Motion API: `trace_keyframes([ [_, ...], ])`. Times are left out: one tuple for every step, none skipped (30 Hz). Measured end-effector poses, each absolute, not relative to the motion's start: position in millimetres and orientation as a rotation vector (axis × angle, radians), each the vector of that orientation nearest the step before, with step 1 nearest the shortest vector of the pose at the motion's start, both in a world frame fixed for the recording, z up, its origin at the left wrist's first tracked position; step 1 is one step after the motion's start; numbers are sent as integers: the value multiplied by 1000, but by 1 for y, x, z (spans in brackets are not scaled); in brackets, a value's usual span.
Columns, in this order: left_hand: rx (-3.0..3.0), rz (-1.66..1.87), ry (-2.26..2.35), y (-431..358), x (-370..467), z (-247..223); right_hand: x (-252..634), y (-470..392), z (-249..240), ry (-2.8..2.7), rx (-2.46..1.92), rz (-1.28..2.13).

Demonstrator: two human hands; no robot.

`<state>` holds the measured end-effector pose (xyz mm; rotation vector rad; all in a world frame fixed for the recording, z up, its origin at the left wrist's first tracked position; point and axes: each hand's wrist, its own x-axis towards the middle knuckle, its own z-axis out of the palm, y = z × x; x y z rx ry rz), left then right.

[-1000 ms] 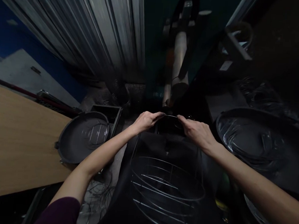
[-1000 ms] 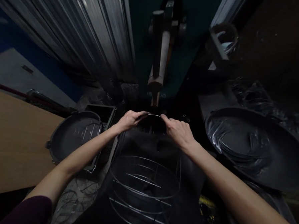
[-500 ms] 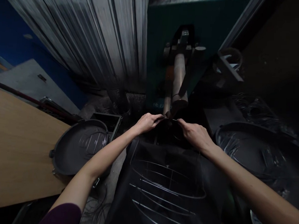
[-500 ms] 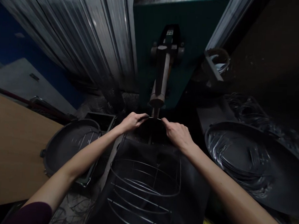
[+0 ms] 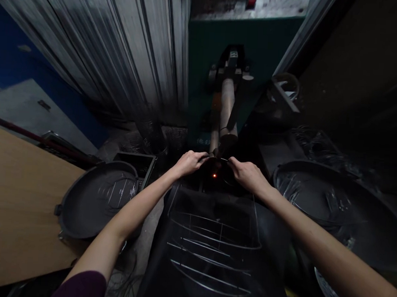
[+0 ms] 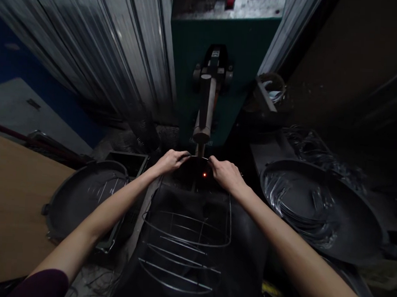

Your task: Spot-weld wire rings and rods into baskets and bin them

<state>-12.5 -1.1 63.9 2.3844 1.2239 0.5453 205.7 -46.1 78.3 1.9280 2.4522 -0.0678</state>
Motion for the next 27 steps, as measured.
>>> trace_keyframes([
  [2380, 544, 1225, -1, -13, 65, 205, -45, 79, 2440, 1937, -66],
  [2373, 544, 1227, -1, -14, 66, 204, -44, 79, 2431, 1944, -68],
  [2365, 544, 1230, 0, -15, 67, 203, -44, 79, 2426, 1949, -72],
  [2358, 543, 1231, 1, -15, 68, 202, -43, 78, 2430, 1953, -78],
  [2353, 544, 1231, 1, -15, 68, 202, -42, 78, 2439, 1960, -82],
  [2354, 543, 1225, 2, -16, 68, 202, -42, 77, 2450, 1966, -91],
  [2358, 540, 1216, 2, -15, 68, 203, -41, 76, 2462, 1971, -104],
  [2366, 537, 1209, 3, -15, 68, 203, -41, 75, 2476, 1976, -114],
  [2374, 536, 1210, 3, -15, 68, 204, -40, 75, 2487, 1980, -120],
  [2381, 538, 1215, 3, -15, 67, 204, -40, 74, 2496, 1981, -122],
  [2387, 541, 1225, 3, -15, 67, 205, -39, 74, 2500, 1979, -121],
  [2391, 545, 1236, 2, -14, 67, 205, -39, 74, 2501, 1975, -117],
  [2392, 544, 1246, 2, -14, 67, 205, -38, 73, 2499, 1972, -110],
  [2391, 538, 1252, 1, -14, 68, 205, -38, 73, 2496, 1970, -105],
  [2390, 529, 1256, 1, -14, 67, 205, -38, 73, 2492, 1968, -104],
  [2389, 521, 1261, 0, -14, 67, 206, -37, 73, 2490, 1968, -104],
  [2387, 519, 1267, 0, -14, 66, 206, -37, 73, 2488, 1968, -105],
  [2386, 519, 1271, 0, -13, 66, 208, -37, 73, 2487, 1969, -104],
  [2384, 519, 1271, 0, -12, 65, 209, -38, 73, 2486, 1968, -101],
  [2380, 519, 1266, 0, -11, 64, 211, -38, 73, 2483, 1969, -97],
  [2375, 517, 1260, 0, -10, 63, 213, -39, 73, 2478, 1971, -91],
  [2368, 515, 1253, 0, -8, 62, 214, -39, 74, 2471, 1974, -86],
  [2362, 516, 1247, 1, -7, 62, 215, -40, 74, 2465, 1977, -82],
  [2355, 520, 1242, 1, -6, 63, 216, -40, 73, 2461, 1981, -82],
  [2349, 524, 1238, 1, -5, 63, 216, -40, 73, 2461, 1984, -90],
  [2342, 528, 1233, 1, -4, 64, 216, -39, 72, 2465, 1989, -101],
  [2337, 528, 1226, 1, -4, 64, 216, -39, 70, 2475, 2001, -117],
])
